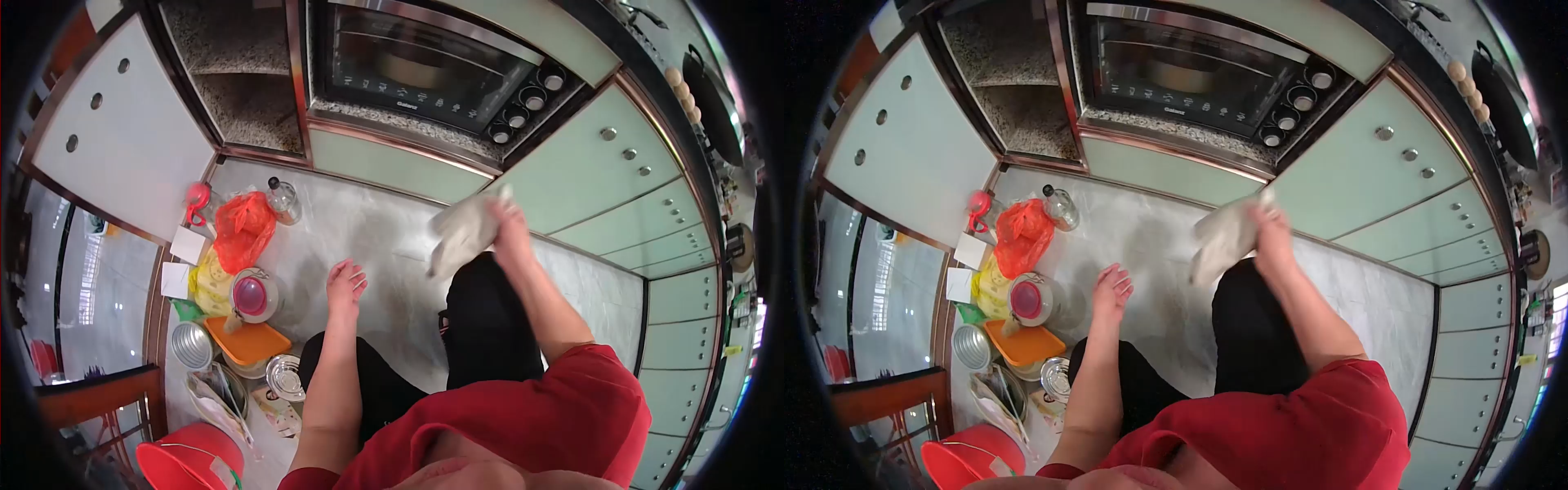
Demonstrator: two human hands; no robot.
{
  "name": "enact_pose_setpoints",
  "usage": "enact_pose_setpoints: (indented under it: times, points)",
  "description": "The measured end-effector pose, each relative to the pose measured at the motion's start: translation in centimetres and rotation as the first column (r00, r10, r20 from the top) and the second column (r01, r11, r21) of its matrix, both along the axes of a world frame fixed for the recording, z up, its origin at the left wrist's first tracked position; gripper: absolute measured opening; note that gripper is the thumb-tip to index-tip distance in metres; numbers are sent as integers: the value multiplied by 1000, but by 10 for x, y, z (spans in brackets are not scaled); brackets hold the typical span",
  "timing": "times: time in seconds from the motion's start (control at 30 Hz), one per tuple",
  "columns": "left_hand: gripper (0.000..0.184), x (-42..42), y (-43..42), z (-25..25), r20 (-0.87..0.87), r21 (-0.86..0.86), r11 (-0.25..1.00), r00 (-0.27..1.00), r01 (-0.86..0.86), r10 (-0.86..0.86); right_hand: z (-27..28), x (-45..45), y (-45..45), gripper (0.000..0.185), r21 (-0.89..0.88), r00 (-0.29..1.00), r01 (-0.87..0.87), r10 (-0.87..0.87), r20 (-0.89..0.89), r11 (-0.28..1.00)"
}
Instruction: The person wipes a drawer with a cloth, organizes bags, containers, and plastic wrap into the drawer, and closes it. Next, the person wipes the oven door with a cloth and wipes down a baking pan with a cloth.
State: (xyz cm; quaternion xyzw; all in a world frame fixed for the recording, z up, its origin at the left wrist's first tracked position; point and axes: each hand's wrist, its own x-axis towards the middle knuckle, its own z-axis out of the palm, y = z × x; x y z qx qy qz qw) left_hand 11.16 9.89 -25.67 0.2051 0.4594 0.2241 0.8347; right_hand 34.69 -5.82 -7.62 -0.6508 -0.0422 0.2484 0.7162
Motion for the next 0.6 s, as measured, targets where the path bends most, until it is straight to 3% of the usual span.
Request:
enact_pose_setpoints:
  times: [0.03,0.07,0.17,0.27,0.37,0.43,0.5,0.53,0.57,0.6]
  points:
    - [29,-2,2,0,13,13,1000,1000,18,-18,-3,28,-2,20,48,971,7,-19,238,999]
    - [29,-4,5,0,29,19,1000,1000,7,-7,1,45,3,27,-10,888,69,-57,457,998]
    - [28,-13,4,7,65,37,999,998,-30,28,-52,133,23,30,-540,588,224,330,739,811]
    - [26,-25,-1,21,52,66,996,997,-63,60,-109,141,63,24,-656,196,420,644,740,627]
    - [24,-37,-7,33,13,74,993,996,-88,87,-104,116,130,23,-640,54,214,645,762,738]
    - [23,-39,-4,35,16,104,991,997,-82,81,-106,110,194,24,-736,130,47,726,675,676]
    - [22,-42,-5,37,-10,112,988,994,-105,107,-99,86,262,30,-765,-24,-78,766,643,639]
    - [21,-43,-6,38,-25,119,986,993,-114,118,-86,65,293,34,-835,-41,-125,838,543,535]
    - [20,-43,-7,41,-47,125,986,992,-111,117,-110,59,334,36,-740,-175,-75,722,669,668]
    - [19,-42,-9,43,-71,127,987,991,-102,111,-110,39,355,37,-693,-150,-4,685,713,721]
